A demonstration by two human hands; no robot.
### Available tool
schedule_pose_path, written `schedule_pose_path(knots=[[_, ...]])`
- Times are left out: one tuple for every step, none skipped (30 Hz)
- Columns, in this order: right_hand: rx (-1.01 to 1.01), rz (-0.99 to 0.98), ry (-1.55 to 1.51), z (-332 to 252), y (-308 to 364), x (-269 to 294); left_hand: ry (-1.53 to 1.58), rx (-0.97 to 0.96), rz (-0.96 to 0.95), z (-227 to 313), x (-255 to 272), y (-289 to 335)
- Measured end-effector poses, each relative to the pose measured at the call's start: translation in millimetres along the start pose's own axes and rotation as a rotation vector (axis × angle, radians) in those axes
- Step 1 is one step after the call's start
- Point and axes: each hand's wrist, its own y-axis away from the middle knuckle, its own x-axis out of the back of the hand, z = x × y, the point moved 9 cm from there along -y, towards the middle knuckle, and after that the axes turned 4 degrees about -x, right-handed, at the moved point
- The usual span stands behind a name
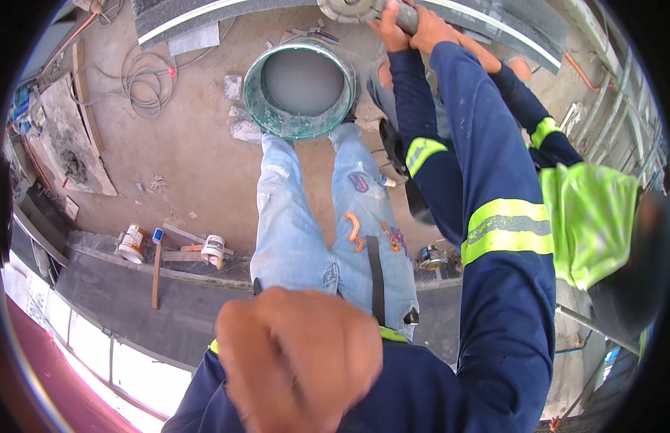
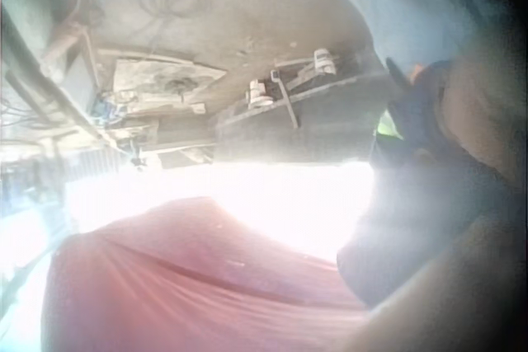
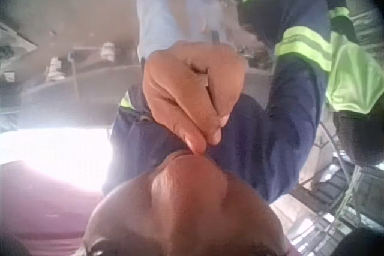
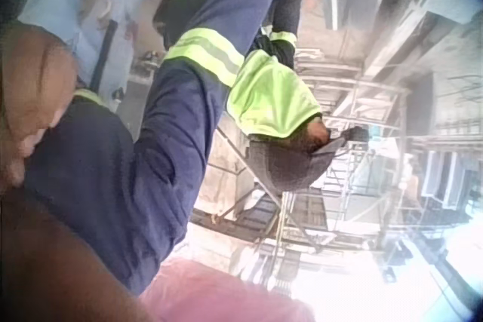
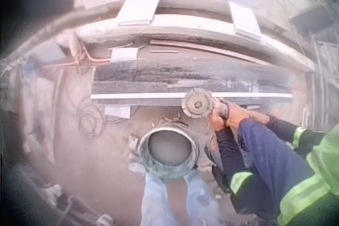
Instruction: The person kneels on a construction floor and uses an angle grinder to cut a dark stone slab. They adjust the tool, reposition the slab, and continue cutting along a marked line while another worker is visible nearby.
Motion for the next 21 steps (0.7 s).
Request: schedule_pose_path(knots=[[0.039,-0.04,-0.059,-1,-4,0,-0.137,0.016,-0.034,-2,17,11],[0.039,-0.085,-0.079,-1,-3,3,-0.276,0.037,0.021,-9,38,24],[0.05,-0.141,-0.093,-8,4,8,-0.418,0.056,0.08,-16,60,38],[0.048,-0.204,-0.107,-8,17,13,-0.551,0.096,0.233,-24,84,59],[0.077,-0.181,-0.112,-1,28,17,-0.609,0.212,0.327,-35,106,75],[0.118,-0.141,-0.11,4,31,21,-0.668,0.308,0.413,-41,132,90],[0.072,-0.184,-0.131,10,36,23,-0.76,0.369,0.448,-43,151,104],[0.028,-0.231,-0.146,14,46,25,-0.844,0.429,0.489,-45,168,122],[0.015,-0.237,-0.195,14,58,32,-0.839,0.465,0.537,-47,181,139],[0.004,-0.24,-0.239,12,67,41,-0.83,0.499,0.583,-48,195,155],[0.006,-0.24,-0.271,11,76,49,-0.817,0.537,0.628,-51,207,170],[0.003,-0.234,-0.318,12,88,55,-0.802,0.549,0.637,-53,217,183],[0.012,-0.226,-0.367,10,95,61,-0.792,0.55,0.649,-52,230,189],[0.021,-0.22,-0.415,9,99,70,-0.781,0.552,0.663,-51,240,195],[-0.014,-0.23,-0.429,7,105,77,-0.829,0.527,0.673,-43,244,192],[-0.052,-0.243,-0.442,4,111,85,-0.847,0.485,0.695,-37,248,192],[-0.09,-0.256,-0.455,1,119,91,-0.865,0.444,0.719,-33,254,194],[-0.101,-0.245,-0.459,-4,126,98,-0.882,0.398,0.738,-30,260,197],[-0.115,-0.23,-0.465,-7,134,105,-0.908,0.393,0.725,-31,267,201],[-0.13,-0.217,-0.473,-11,140,111,-0.936,0.389,0.713,-32,274,208],[-0.131,-0.232,-0.454,-17,148,117,-0.956,0.389,0.701,-33,276,214]])
